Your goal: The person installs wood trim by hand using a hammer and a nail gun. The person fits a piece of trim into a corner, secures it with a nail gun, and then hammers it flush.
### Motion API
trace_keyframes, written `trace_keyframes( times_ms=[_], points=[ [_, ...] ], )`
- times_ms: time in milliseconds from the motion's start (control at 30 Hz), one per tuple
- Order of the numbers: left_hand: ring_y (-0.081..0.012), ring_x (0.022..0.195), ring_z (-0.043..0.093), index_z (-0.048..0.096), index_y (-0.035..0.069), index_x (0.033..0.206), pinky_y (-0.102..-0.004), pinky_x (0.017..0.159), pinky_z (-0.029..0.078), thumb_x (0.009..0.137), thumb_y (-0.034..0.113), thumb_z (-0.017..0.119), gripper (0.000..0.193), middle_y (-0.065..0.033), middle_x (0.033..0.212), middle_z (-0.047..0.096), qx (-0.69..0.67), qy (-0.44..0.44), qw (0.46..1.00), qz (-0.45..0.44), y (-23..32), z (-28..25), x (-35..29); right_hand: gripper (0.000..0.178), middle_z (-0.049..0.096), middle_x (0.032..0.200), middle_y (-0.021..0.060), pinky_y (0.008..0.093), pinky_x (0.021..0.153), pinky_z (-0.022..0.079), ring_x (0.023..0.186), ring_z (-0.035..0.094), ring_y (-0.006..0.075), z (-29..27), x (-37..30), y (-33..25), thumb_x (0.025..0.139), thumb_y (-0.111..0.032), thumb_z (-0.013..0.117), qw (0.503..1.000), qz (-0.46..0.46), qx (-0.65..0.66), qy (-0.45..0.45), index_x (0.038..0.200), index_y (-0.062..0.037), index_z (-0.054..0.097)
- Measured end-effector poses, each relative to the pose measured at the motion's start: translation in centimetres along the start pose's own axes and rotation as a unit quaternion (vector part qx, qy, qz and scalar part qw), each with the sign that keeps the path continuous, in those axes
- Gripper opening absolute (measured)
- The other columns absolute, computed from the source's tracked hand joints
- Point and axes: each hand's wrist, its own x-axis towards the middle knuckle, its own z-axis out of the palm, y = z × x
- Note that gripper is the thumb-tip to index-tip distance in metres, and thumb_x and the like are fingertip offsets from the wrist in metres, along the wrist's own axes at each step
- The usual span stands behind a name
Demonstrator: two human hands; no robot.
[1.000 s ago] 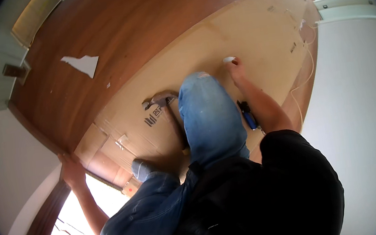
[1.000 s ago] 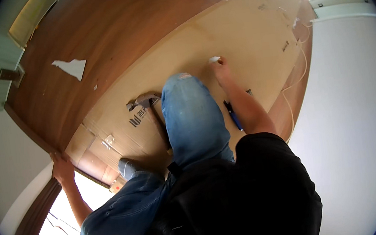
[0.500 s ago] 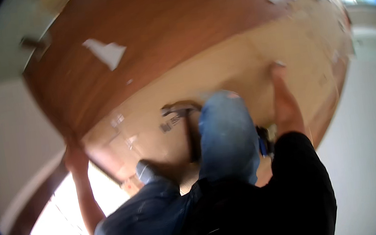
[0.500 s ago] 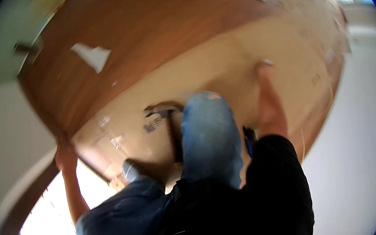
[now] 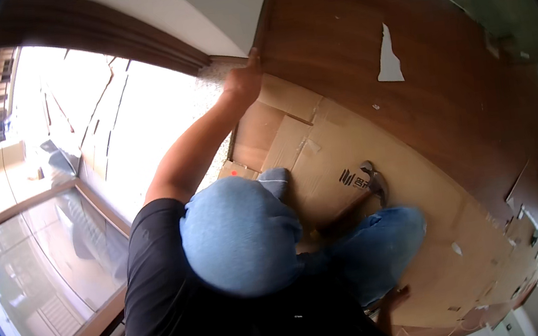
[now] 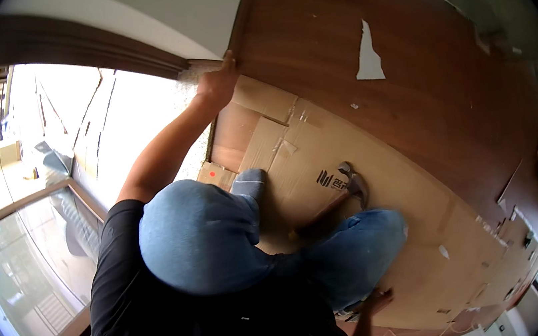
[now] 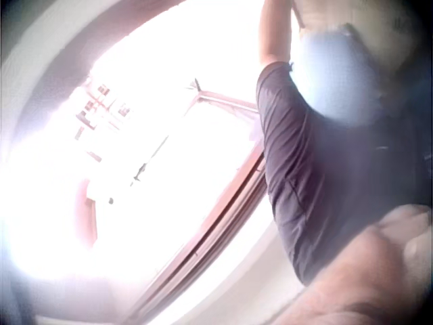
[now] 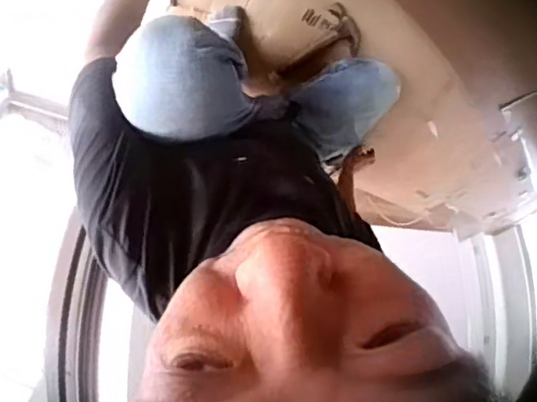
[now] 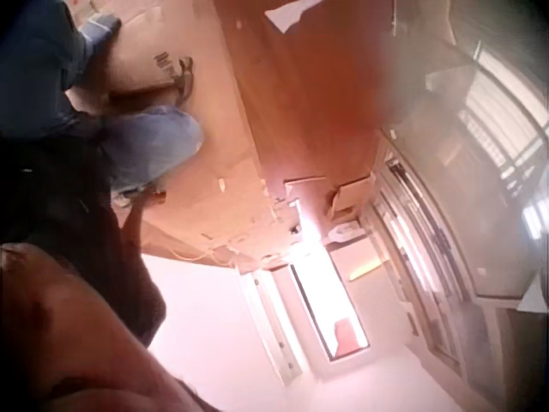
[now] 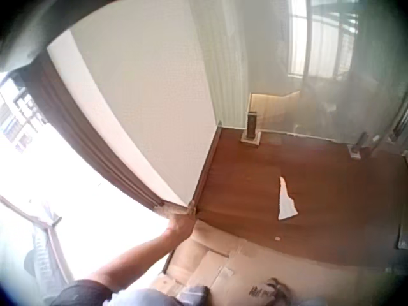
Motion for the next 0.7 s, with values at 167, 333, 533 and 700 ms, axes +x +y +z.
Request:
trace_keyframes(
  times_ms=[167,333,533,700],
  points=[
    [-0.0251,0.085,0.079,0.049,0.002,0.155,-0.0388,0.063,0.063,0.098,0.013,0.056,0.058,-0.023,0.173,0.026,-0.061,0.046,0.997,-0.018,0.2,0.1,0.4,0.056,0.067,0.12,0.0314,0.0609,0.094,0.052,0.111,0.064,0.0508,3.9,-8.5,2.8,0.102,-0.04,0.056,0.988,0.113,-0.098,-0.045,0.141,0.0,0.058],
    [-0.0277,0.088,0.079,0.039,-0.008,0.158,-0.041,0.07,0.063,0.096,0.013,0.06,0.069,-0.0265,0.171,0.027,-0.088,0.01,0.996,-0.011,0.1,-0.3,1.1,0.063,0.066,0.127,0.0291,0.0588,0.099,0.051,0.119,0.063,0.0485,3.2,-8.6,1.2,0.095,-0.045,0.066,0.948,0.124,-0.161,-0.246,0.136,0.0027,0.06],
    [-0.0264,0.085,0.079,0.038,-0.008,0.16,-0.0403,0.067,0.062,0.097,0.012,0.056,0.068,-0.0256,0.174,0.019,-0.083,0.026,0.996,-0.006,-1.0,1.6,0.5,0.069,0.067,0.134,0.0265,0.0563,0.104,0.05,0.127,0.063,0.0454,1.1,-7.1,-1.4,0.088,-0.048,0.075,0.933,0.136,-0.141,-0.302,0.132,0.0041,0.063],
    [-0.0304,0.094,0.077,0.039,-0.005,0.16,-0.0411,0.079,0.062,0.096,0.009,0.055,0.067,-0.025,0.173,0.025,-0.081,0.022,0.996,0.011,-0.6,-1.5,-0.4,0.054,0.071,0.127,0.025,0.0541,0.091,0.056,0.117,0.068,0.0443,1.0,-5.8,3.1,0.092,-0.035,0.071,0.966,0.04,-0.038,-0.253,0.133,-0.0003,0.065]
  ],
)
